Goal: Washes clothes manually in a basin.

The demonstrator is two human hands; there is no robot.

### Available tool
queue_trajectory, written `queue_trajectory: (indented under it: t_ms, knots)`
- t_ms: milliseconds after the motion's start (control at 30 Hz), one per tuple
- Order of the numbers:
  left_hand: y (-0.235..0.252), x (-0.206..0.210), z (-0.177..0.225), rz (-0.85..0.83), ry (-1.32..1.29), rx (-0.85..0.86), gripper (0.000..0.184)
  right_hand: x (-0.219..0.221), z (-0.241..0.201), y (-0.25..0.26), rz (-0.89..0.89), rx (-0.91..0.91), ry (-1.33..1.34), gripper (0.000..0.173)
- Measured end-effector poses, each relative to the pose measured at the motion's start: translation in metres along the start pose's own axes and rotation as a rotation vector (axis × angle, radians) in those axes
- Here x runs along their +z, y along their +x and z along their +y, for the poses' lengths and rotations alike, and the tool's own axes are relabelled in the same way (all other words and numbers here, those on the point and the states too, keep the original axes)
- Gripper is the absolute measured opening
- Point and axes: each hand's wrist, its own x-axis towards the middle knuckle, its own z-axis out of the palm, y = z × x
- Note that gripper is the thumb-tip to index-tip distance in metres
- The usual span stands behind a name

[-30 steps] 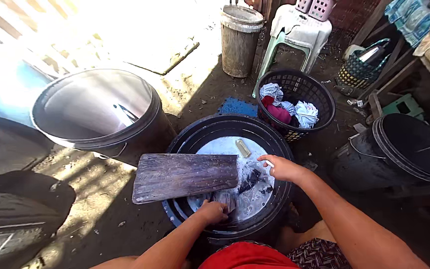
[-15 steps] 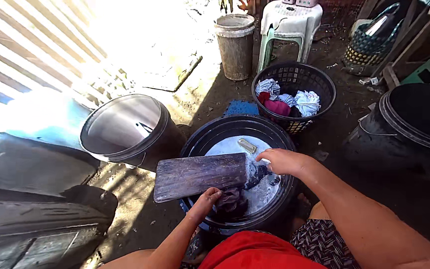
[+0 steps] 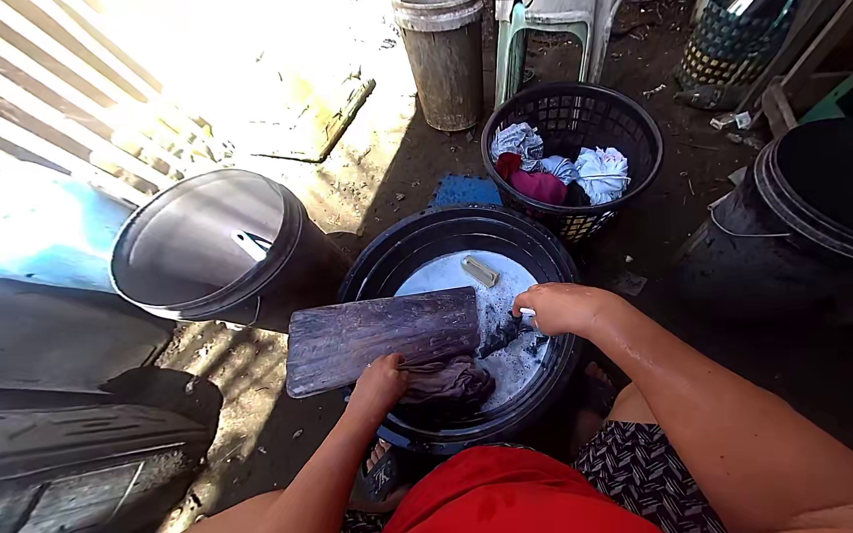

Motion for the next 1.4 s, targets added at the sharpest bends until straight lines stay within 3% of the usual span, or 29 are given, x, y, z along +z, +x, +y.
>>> queue_trajectory:
  t_ms: [133,200,267,333,367,500,567,667,733,867,1033,1133,1267,1400]
  knots:
    - [0.009,0.017,0.031,0.008,0.085,0.267,0.034,0.0,0.0,-0.004,-0.018,0.017,0.003,0.04]
    - [0.021,0.023,0.059,-0.103,0.035,0.41,0.027,-0.001,0.0,-0.005,-0.015,0.006,0.012,0.041]
    - [0.036,0.034,0.087,-0.324,0.0,0.477,0.026,-0.001,0.001,-0.004,-0.002,-0.01,0.021,0.04]
    - [0.046,0.057,0.111,-0.506,0.022,0.468,0.028,-0.001,0.003,-0.004,0.02,-0.021,0.032,0.039]
    - [0.049,0.071,0.117,-0.515,0.023,0.462,0.031,-0.002,0.002,-0.006,0.02,-0.021,0.035,0.039]
    - [0.069,0.11,0.121,-0.193,-0.018,0.495,0.04,-0.003,0.004,-0.013,0.033,-0.035,0.031,0.036]
    - [0.085,0.117,0.116,-0.137,-0.053,0.513,0.047,0.001,0.008,-0.015,0.049,-0.055,0.029,0.034]
    - [0.101,0.125,0.118,-0.29,-0.091,0.369,0.076,0.009,0.013,-0.019,0.113,-0.075,0.018,0.034]
    - [0.105,0.134,0.124,-0.378,-0.089,0.272,0.084,0.011,0.017,-0.02,0.139,-0.074,0.012,0.032]
    - [0.088,0.145,0.116,-0.579,0.194,0.178,0.056,0.012,0.022,-0.02,0.157,-0.053,0.05,0.032]
    - [0.059,0.137,0.087,-0.691,0.387,0.317,0.044,0.004,0.021,-0.016,0.071,-0.051,0.08,0.036]
    - [0.056,0.118,0.07,-0.614,0.104,0.331,0.056,-0.002,0.021,-0.013,0.048,-0.035,0.099,0.038]
    - [0.03,0.06,0.074,-0.413,-0.611,0.187,0.043,-0.002,0.021,-0.006,-0.027,0.025,0.072,0.043]
    - [0.0,-0.011,0.102,-0.157,-1.021,0.134,0.033,0.004,0.021,0.005,-0.091,0.055,0.032,0.044]
